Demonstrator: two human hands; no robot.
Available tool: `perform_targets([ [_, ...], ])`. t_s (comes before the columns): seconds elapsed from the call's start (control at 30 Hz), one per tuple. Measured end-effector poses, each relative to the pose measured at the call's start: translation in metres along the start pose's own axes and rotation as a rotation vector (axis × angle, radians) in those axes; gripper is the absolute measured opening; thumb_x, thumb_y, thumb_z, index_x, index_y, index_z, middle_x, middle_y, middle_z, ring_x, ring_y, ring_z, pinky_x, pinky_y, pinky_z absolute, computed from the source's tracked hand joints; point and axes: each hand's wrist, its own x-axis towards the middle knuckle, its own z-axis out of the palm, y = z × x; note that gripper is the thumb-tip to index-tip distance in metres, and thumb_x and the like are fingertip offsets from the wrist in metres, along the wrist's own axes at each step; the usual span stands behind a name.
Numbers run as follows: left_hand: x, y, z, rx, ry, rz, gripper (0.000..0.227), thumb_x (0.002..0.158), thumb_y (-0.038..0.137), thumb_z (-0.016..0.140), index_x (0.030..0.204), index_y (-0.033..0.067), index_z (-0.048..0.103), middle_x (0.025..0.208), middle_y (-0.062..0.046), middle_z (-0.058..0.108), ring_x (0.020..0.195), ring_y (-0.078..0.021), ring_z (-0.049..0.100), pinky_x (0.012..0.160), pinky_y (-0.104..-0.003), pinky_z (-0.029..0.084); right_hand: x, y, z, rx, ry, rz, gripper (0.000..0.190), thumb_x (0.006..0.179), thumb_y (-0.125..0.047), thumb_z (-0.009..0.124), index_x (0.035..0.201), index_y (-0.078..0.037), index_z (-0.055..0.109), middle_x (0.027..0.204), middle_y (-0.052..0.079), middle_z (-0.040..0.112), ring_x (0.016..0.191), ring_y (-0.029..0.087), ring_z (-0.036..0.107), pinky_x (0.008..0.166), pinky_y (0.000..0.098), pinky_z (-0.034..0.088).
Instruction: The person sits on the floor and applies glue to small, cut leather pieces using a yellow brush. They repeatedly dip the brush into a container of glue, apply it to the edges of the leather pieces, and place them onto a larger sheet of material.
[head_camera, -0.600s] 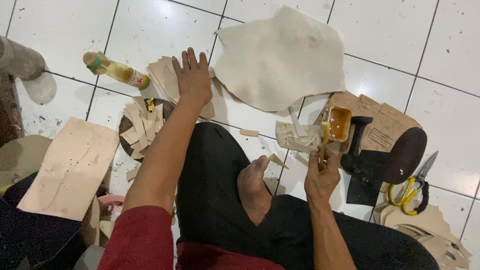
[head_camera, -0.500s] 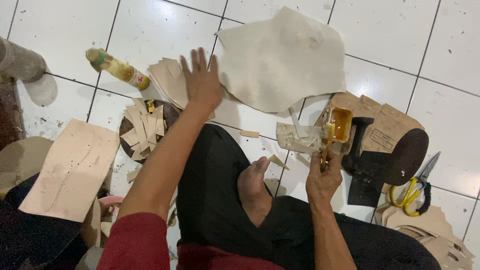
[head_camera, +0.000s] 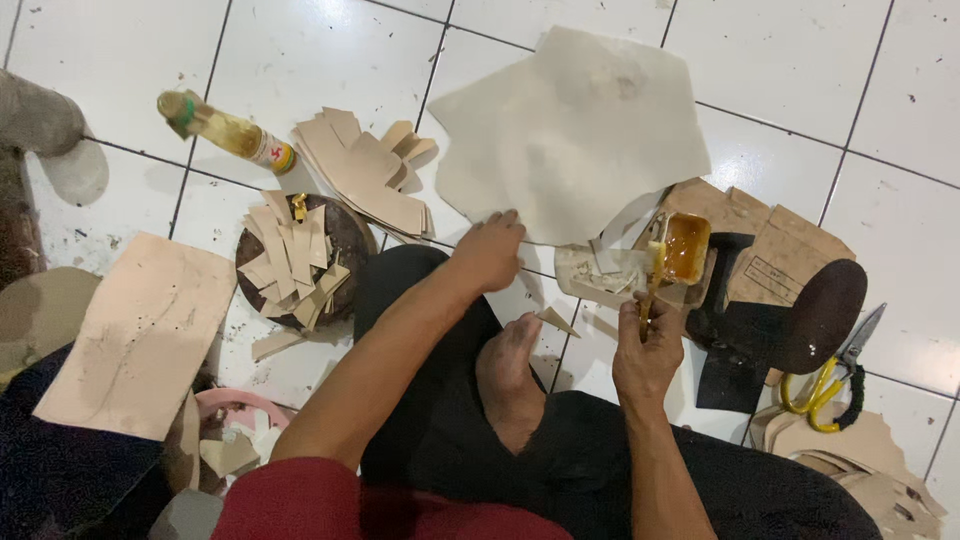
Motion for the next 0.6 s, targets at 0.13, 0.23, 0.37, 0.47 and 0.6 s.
perform_targets([
  [0.13,-0.009,-0.022,-0.019,-0.311,0.244,-0.155,0.039,0.089,0.019,0.049,0.127,0.0089,0.049,0.121,-0.015,0.053,0.112,-0.0329,0.055,0.090,-0.050,0.046,0.007,-0.005,0.006,0.031,-0.042,-0.030,0.021,0.092,-0.010,0.059,0.110,0.001,0.058,0.090,0.017,0.060,0.077,0.020,0.053,0.068,0.0376,0.044],
  [0.23,-0.021,-0.019,-0.041,-0.574,0.426,-0.172,0.028,0.092,0.013,0.046,0.115,-0.0010,0.055,0.102,-0.021,0.060,0.097,-0.0377,0.061,0.082,-0.049,0.049,0.017,-0.005,0.018,0.096,-0.109,-0.087,0.017,0.090,-0.006,0.059,0.107,-0.001,0.059,0.087,0.011,0.057,0.081,0.015,0.051,0.073,0.0322,0.043],
  [0.37,-0.019,-0.008,-0.042,-0.844,0.345,-0.198,0.038,0.094,0.034,0.042,0.106,0.0026,0.059,0.088,-0.016,0.064,0.078,-0.0275,0.066,0.071,-0.040,0.054,0.030,-0.023,0.045,0.146,-0.164,-0.093,0.019,0.089,-0.008,0.061,0.105,0.001,0.059,0.087,0.010,0.057,0.081,0.015,0.051,0.074,0.0303,0.042],
  [0.47,-0.034,0.009,-0.061,-1.079,0.235,-0.198,0.043,0.091,0.039,0.048,0.106,-0.0007,0.059,0.086,-0.017,0.064,0.073,-0.0223,0.066,0.069,-0.035,0.057,0.044,-0.021,0.068,0.210,-0.218,-0.061,0.020,0.089,-0.010,0.061,0.106,0.000,0.058,0.086,0.008,0.057,0.080,0.014,0.051,0.074,0.0284,0.042],
  [0.6,-0.029,0.002,-0.048,-1.178,0.248,-0.153,0.020,0.076,0.007,0.066,0.092,-0.0046,0.061,0.073,-0.015,0.060,0.065,-0.0204,0.064,0.058,-0.029,0.057,0.054,-0.028,0.089,0.160,-0.278,-0.039,0.018,0.089,-0.012,0.062,0.104,-0.003,0.060,0.081,0.005,0.058,0.075,0.013,0.052,0.070,0.0273,0.041],
])
